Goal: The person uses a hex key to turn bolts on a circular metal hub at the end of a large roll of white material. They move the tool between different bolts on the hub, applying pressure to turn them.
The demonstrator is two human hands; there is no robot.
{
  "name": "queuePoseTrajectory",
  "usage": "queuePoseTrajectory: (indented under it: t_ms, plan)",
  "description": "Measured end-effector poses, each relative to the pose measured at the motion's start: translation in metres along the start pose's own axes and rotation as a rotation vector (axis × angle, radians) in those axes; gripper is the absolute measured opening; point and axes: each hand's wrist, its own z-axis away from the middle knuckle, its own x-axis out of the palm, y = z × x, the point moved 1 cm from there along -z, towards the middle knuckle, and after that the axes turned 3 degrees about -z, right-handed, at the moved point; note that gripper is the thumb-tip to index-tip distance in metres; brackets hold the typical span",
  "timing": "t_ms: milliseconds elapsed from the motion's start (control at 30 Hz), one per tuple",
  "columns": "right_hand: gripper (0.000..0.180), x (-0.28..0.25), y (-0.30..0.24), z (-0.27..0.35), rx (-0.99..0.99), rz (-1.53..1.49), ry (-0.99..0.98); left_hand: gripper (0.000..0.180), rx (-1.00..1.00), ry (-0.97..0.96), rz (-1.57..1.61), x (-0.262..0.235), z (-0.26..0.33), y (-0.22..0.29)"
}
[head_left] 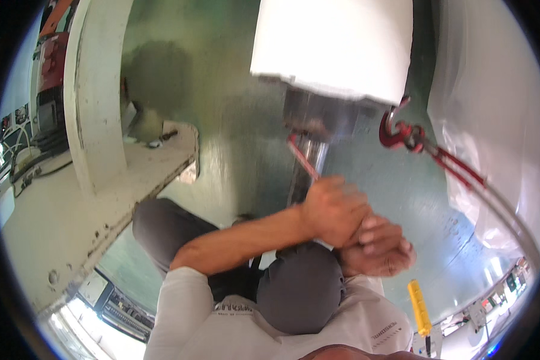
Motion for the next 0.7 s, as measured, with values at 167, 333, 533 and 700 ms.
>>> queuePoseTrajectory:
  t_ms: [167, 333, 533, 700]
  plan:
    - [0.024, 0.006, 0.002, -0.003, 0.022, 0.093, 0.063, 0.023, 0.049, -0.006, -0.039, 0.002, -0.004, -0.004]
    - [0.028, 0.006, -0.007, -0.004, 0.024, 0.105, 0.088, 0.022, 0.002, -0.09, -0.027, -0.004, -0.001, 0.009]
    - [0.026, -0.015, 0.0, -0.003, 0.112, 0.055, 0.294, 0.02, -0.031, -0.039, -0.013, 0.02, 0.005, 0.007]
    - [0.02, -0.021, -0.001, 0.0, 0.125, 0.516, 0.152, 0.024, 0.007, -0.069, -0.085, 0.02, -0.003, 0.012]
